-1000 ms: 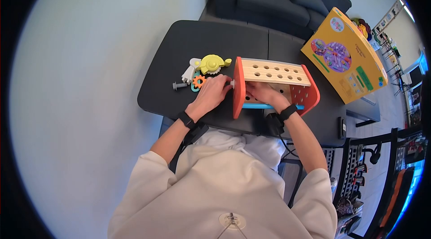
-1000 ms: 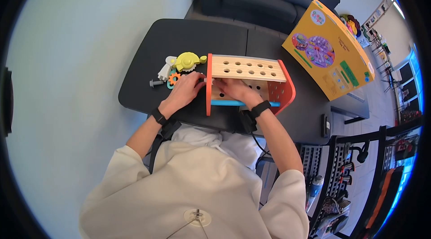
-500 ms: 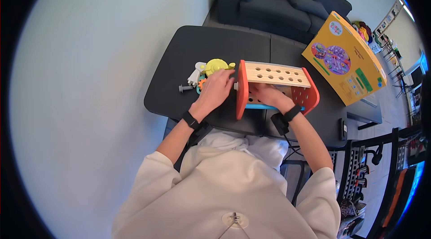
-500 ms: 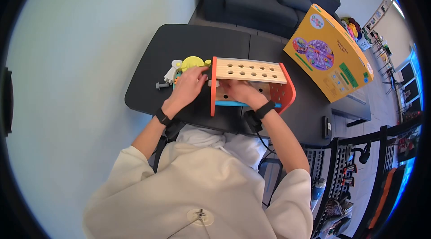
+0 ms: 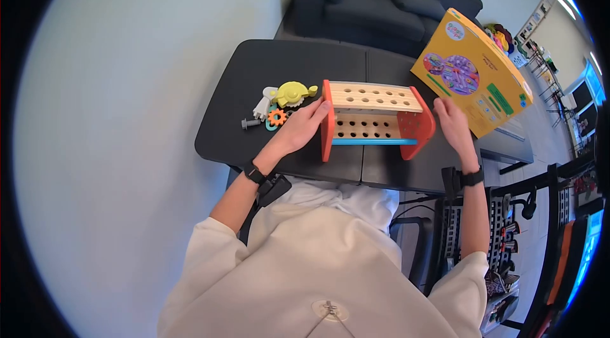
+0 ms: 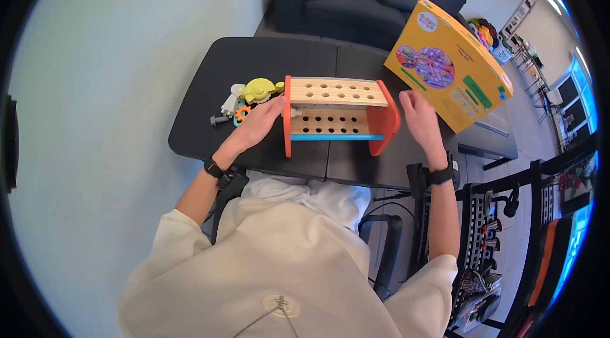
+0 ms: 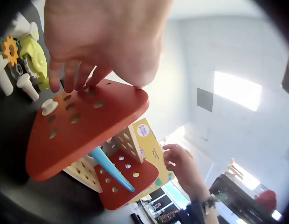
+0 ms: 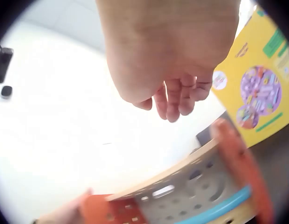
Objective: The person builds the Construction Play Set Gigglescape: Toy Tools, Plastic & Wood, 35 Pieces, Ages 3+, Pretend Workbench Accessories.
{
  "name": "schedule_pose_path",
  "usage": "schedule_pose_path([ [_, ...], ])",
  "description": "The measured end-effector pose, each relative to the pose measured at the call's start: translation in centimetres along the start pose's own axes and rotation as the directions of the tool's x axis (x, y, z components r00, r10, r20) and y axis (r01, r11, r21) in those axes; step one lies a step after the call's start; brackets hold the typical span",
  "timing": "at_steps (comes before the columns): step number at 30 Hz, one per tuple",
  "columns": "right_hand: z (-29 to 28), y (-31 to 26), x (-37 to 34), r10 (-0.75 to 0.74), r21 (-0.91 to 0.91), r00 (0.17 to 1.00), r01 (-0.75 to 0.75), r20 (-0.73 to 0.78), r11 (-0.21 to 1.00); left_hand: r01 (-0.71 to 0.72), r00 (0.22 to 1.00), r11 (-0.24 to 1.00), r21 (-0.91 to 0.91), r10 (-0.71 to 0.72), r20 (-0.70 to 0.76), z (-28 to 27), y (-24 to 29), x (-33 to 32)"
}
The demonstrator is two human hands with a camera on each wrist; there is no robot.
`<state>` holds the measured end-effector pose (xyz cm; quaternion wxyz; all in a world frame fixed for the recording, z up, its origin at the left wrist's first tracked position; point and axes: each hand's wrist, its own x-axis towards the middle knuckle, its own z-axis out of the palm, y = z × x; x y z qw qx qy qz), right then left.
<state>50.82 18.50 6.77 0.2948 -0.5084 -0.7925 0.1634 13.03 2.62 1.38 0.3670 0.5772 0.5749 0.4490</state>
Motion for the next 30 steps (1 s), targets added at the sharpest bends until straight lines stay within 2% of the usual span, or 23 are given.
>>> schedule_pose_path([
  [1,0.3,0.6,-0.2,-0.002,-0.002,1.000,0.002,-0.011,1.000,0.013,0.999,0.999,-0.049,-0.012,0.038,-0.2,0.0,0.2],
  [2,0.5,0.7,-0.7,0.147,0.276,0.960,-0.211,0.237,0.938,0.111,0.985,0.990,-0.085,-0.098,0.143,-0.9,1.5,0.0],
  [3,0.7,0.8,-1.1,0.199,0.462,0.842,-0.456,0.502,0.760,0.106,0.985,0.991,-0.084,-0.094,0.142,-1.1,2.4,-0.1],
  [6,1.2,-0.5,-1.5,0.195,0.516,0.827,-0.494,0.527,0.700,0.181,0.967,0.971,-0.156,-0.147,0.207,-1.4,3.1,-0.3],
  [7,1.3,0.1,-1.5,0.196,0.519,0.826,-0.497,0.529,0.696,0.161,0.966,0.967,-0.200,-0.113,0.232,-1.6,3.1,-0.3],
  [9,1.4,1.6,-1.5,0.102,0.630,0.826,-0.497,0.555,0.597,0.147,0.961,0.961,-0.235,-0.082,0.265,-1.5,2.8,-0.2],
  [10,1.4,1.0,-1.8,0.105,0.634,0.827,-0.499,0.552,0.591,0.058,0.971,0.964,-0.260,0.006,0.238,-1.2,2.3,0.0],
  [11,1.2,-0.2,-2.2,0.114,0.694,0.867,-0.462,0.486,0.552,-0.030,0.973,0.958,-0.285,0.093,0.210,-0.9,2.1,0.0],
  [12,1.1,-0.8,-2.6,0.126,0.746,0.899,-0.421,0.420,0.516,-0.025,0.972,0.958,-0.285,0.090,0.216,-0.5,2.0,-0.2],
  [14,1.3,-0.3,-3.1,0.102,0.777,0.912,-0.394,0.398,0.490,-0.190,0.967,0.976,-0.104,0.205,0.152,0.3,2.0,-0.7],
  [16,2.2,0.2,-3.8,0.080,0.817,0.931,-0.353,0.357,0.456,-0.183,0.974,0.979,-0.094,0.193,0.121,0.9,1.2,-1.0],
  [19,3.1,0.6,-5.1,0.057,0.808,0.940,-0.320,0.338,0.494,-0.215,0.972,0.976,-0.021,0.216,0.091,1.5,-0.2,-1.4],
  [21,3.5,0.9,-5.9,0.045,0.797,0.932,-0.333,0.360,0.504,-0.145,0.983,0.989,-0.019,0.146,0.114,2.0,-0.6,-2.5],
  [23,4.1,0.6,-6.4,0.100,0.790,0.931,-0.352,0.352,0.501,-0.188,0.979,0.981,0.052,0.183,0.087,2.7,-1.4,-3.0],
  [27,5.6,3.1,-6.9,0.044,0.758,0.940,-0.301,0.339,0.579,-0.212,0.977,0.973,0.092,0.212,0.004,2.4,-2.0,-3.4],
  [29,5.0,2.1,-7.4,0.133,0.707,0.933,-0.341,0.333,0.619,-0.165,0.986,0.972,0.165,0.163,0.027,1.1,-1.1,-3.6],
  [30,4.7,2.3,-7.5,0.125,0.707,0.931,-0.343,0.342,0.619,-0.200,0.973,0.926,0.321,0.227,-0.049,0.4,-1.0,-3.9],
])
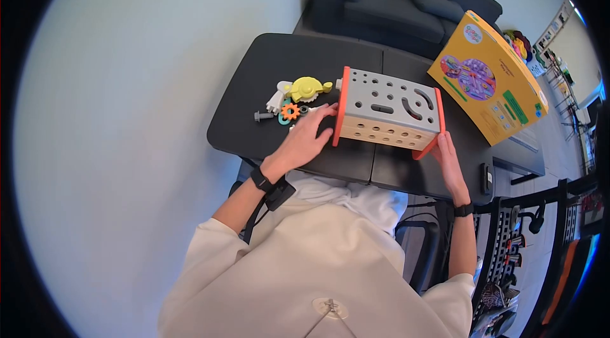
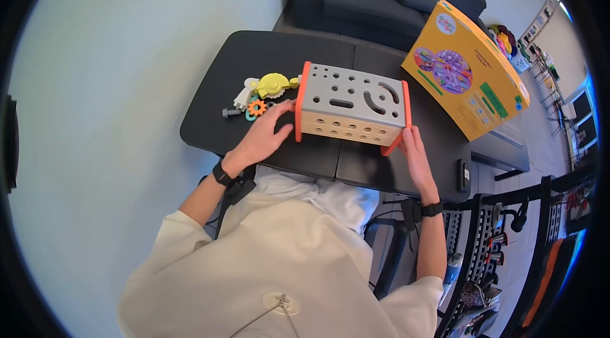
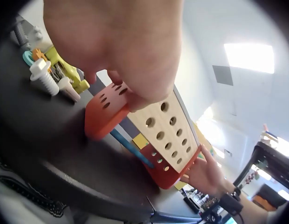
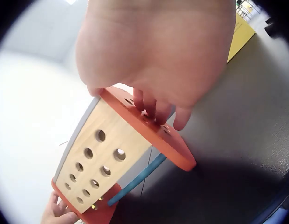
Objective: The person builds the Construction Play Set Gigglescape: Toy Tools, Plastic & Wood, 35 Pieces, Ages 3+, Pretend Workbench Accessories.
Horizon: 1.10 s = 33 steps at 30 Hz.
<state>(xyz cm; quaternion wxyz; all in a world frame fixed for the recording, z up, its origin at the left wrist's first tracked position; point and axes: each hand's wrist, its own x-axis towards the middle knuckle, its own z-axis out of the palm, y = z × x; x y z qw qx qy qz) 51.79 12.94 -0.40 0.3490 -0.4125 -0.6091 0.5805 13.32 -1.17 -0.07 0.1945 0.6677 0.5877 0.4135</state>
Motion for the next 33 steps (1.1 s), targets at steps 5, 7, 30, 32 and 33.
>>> schedule_pose_path([
  [5,0.1,-4.5,-2.9,-0.053,-0.741,0.998,0.057,0.029,0.669,0.027,0.963,0.875,0.483,0.106,-0.246,-6.1,-3.4,-0.5],
  [7,0.7,-5.3,-4.2,-0.095,-0.762,0.995,0.092,0.040,0.642,0.174,0.953,0.801,0.573,0.010,-0.304,-7.2,-7.2,-2.0],
  [30,16.9,-7.1,-7.0,-0.534,-0.503,0.766,0.640,0.358,0.581,0.216,0.976,0.957,-0.191,-0.214,0.035,-1.6,6.5,-2.4],
  [32,17.3,-6.1,-7.0,-0.524,-0.533,0.790,0.606,0.318,0.590,0.208,0.976,0.949,-0.236,-0.187,0.108,0.1,6.9,-2.2],
  [33,17.4,-5.5,-7.0,-0.518,-0.552,0.805,0.582,0.288,0.598,0.206,0.976,0.948,-0.241,-0.183,0.115,0.7,6.7,-2.1],
])
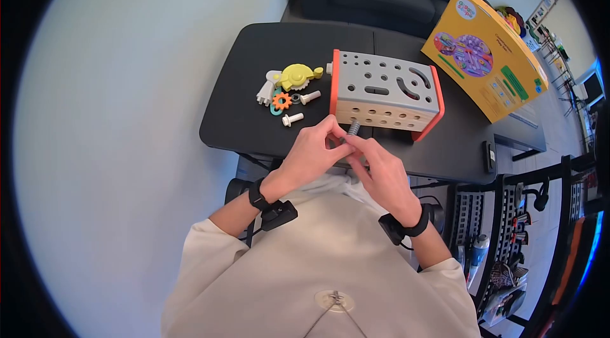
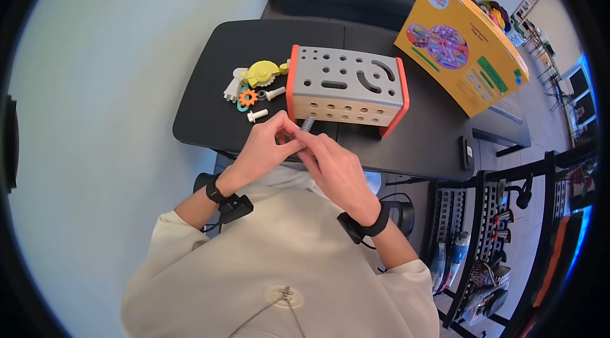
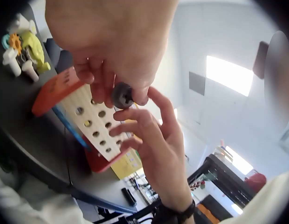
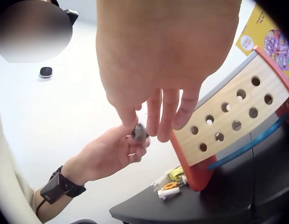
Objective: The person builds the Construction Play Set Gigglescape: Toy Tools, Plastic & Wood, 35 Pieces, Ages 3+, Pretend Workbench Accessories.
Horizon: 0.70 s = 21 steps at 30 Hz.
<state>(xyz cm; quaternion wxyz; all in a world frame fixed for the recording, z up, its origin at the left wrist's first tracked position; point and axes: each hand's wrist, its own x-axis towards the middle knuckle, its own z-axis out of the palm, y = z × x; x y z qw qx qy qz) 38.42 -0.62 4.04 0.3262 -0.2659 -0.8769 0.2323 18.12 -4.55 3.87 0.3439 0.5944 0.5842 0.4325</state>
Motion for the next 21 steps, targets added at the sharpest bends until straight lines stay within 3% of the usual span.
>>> schedule_pose_path([
  [1,0.4,0.3,-0.2,0.010,0.036,0.996,-0.007,-0.091,0.999,-0.030,0.999,0.998,-0.061,0.031,0.020,0.5,-0.4,0.2],
  [3,0.1,0.9,-1.0,0.102,0.034,0.991,-0.099,-0.091,0.995,-0.036,0.996,0.988,-0.152,0.048,0.072,1.2,-0.6,0.3],
  [6,-0.3,2.1,-2.2,0.237,0.064,0.967,-0.232,-0.096,0.971,-0.032,0.979,0.991,-0.131,0.058,0.196,1.5,0.0,0.5],
  [7,-0.5,2.6,-2.5,0.286,0.097,0.953,-0.277,-0.097,0.956,-0.127,0.976,0.984,-0.125,0.147,0.162,1.9,-0.4,0.5],
  [8,-0.7,3.1,-2.7,0.289,0.092,0.952,-0.281,-0.100,0.955,-0.129,0.975,0.983,-0.129,0.150,0.166,1.9,-0.7,0.6],
  [10,-1.3,3.9,-3.1,0.330,0.095,0.929,-0.318,-0.170,0.943,-0.262,0.955,0.943,0.204,0.284,-0.087,0.9,-1.3,1.0],
  [12,-2.0,4.8,-3.5,0.370,0.059,0.907,-0.366,-0.201,0.929,-0.228,0.908,0.897,0.378,0.336,-0.250,-0.8,-3.8,2.6],
  [14,-2.6,5.8,-3.7,0.384,0.076,0.896,-0.377,-0.225,0.923,-0.165,0.869,0.766,0.622,0.410,-0.275,-2.8,-5.0,3.5],
  [15,-2.7,6.3,-3.8,0.380,0.078,0.897,-0.372,-0.226,0.925,-0.043,0.927,0.757,0.652,0.274,-0.256,-3.7,-6.3,3.8],
  [19,-3.2,7.7,-3.5,0.406,0.090,0.886,-0.396,-0.223,0.914,0.012,0.921,0.604,0.797,0.304,-0.244,-5.2,-9.7,4.7],
  [21,-3.2,7.8,-3.3,0.411,0.087,0.888,-0.402,-0.204,0.911,0.003,0.921,0.600,0.800,0.310,-0.237,-5.4,-10.9,5.2],
])
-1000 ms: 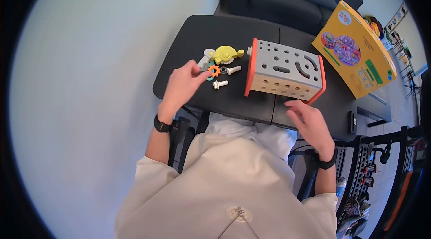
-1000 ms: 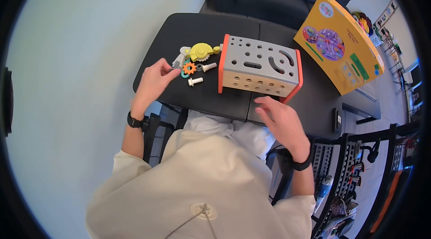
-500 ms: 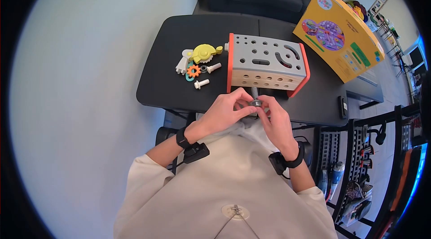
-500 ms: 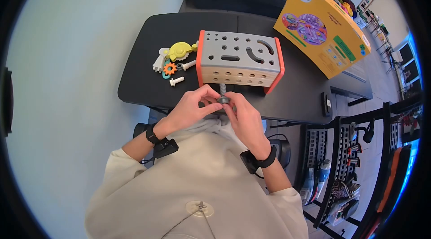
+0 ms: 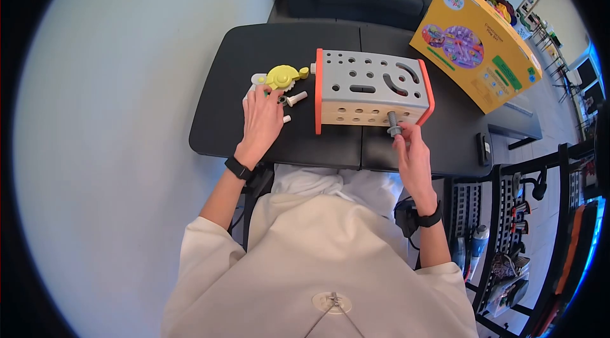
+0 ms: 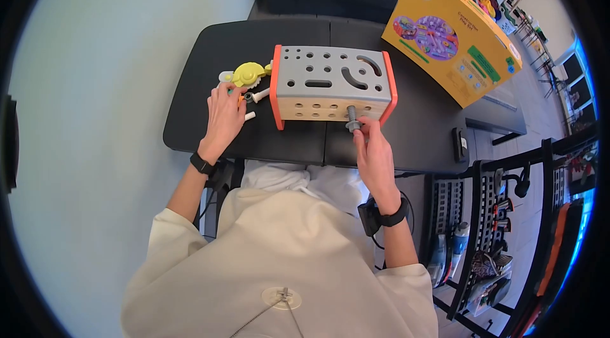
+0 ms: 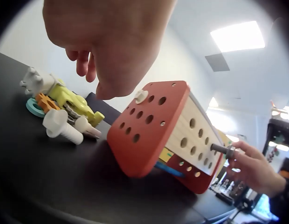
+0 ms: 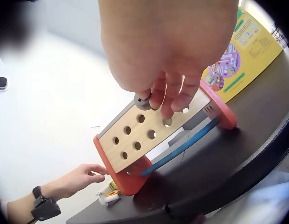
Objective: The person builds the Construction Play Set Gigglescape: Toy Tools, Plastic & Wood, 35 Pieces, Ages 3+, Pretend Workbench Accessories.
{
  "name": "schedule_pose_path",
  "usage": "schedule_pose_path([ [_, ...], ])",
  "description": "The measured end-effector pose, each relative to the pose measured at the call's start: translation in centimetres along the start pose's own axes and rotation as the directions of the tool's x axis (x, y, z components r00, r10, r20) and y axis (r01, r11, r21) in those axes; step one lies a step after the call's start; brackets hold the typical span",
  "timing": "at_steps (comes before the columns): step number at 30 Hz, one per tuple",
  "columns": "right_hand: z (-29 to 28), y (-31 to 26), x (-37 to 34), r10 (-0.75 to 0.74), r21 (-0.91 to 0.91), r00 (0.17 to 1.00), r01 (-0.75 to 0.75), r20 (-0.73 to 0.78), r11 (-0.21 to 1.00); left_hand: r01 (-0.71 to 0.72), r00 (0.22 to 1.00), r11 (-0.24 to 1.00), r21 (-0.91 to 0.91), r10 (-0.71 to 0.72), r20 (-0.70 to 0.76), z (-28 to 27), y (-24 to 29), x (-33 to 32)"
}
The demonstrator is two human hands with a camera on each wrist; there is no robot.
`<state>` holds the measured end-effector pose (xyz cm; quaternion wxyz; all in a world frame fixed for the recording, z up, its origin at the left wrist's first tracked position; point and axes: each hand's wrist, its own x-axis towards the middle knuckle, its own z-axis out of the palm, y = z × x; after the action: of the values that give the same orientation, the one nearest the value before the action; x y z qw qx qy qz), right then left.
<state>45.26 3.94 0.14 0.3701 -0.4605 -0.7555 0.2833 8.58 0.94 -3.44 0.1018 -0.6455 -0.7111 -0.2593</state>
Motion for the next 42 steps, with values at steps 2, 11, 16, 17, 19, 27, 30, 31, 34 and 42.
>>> schedule_pose_path([
  [2,0.1,0.0,0.2,-0.010,-0.034,1.000,0.010,-0.001,0.999,-0.005,1.000,1.000,0.003,0.005,-0.002,0.3,-0.2,0.1],
  [11,0.3,0.1,1.6,-0.037,-0.155,0.999,0.033,-0.021,0.987,-0.047,0.999,0.995,0.089,0.045,0.019,1.3,-0.2,1.1],
  [16,0.6,0.4,2.2,-0.064,-0.195,0.994,0.046,-0.086,0.980,-0.057,0.997,0.982,0.181,0.046,0.064,2.1,-0.9,1.4],
  [17,0.7,0.4,2.3,-0.093,-0.218,0.990,0.068,-0.105,0.974,-0.060,0.997,0.982,0.180,0.049,0.064,2.4,-1.3,1.4],
  [19,0.5,0.3,2.4,-0.122,-0.239,0.987,0.094,-0.105,0.967,-0.073,0.997,0.985,0.156,0.067,0.044,2.7,-1.6,1.4],
  [27,0.3,0.3,2.8,-0.161,-0.306,0.982,0.125,-0.098,0.944,-0.073,0.997,0.985,0.155,0.068,0.040,2.3,-1.6,1.4],
  [30,0.3,0.3,2.8,-0.183,-0.330,0.977,0.137,-0.111,0.934,-0.062,0.998,0.986,0.154,0.061,0.015,1.8,-1.1,1.6],
  [31,0.3,0.2,3.0,-0.185,-0.361,0.976,0.132,-0.116,0.923,-0.055,0.998,0.986,0.155,0.055,0.002,1.3,-0.8,1.6],
  [34,0.2,-0.4,2.9,-0.156,-0.403,0.981,0.097,-0.117,0.910,-0.057,0.998,0.991,0.118,0.059,-0.006,-0.3,-0.4,1.6],
  [42,0.2,-0.4,3.2,-0.344,-0.579,0.925,0.195,-0.158,0.791,0.187,0.980,0.905,-0.383,-0.142,0.142,-3.6,3.1,1.5],
])
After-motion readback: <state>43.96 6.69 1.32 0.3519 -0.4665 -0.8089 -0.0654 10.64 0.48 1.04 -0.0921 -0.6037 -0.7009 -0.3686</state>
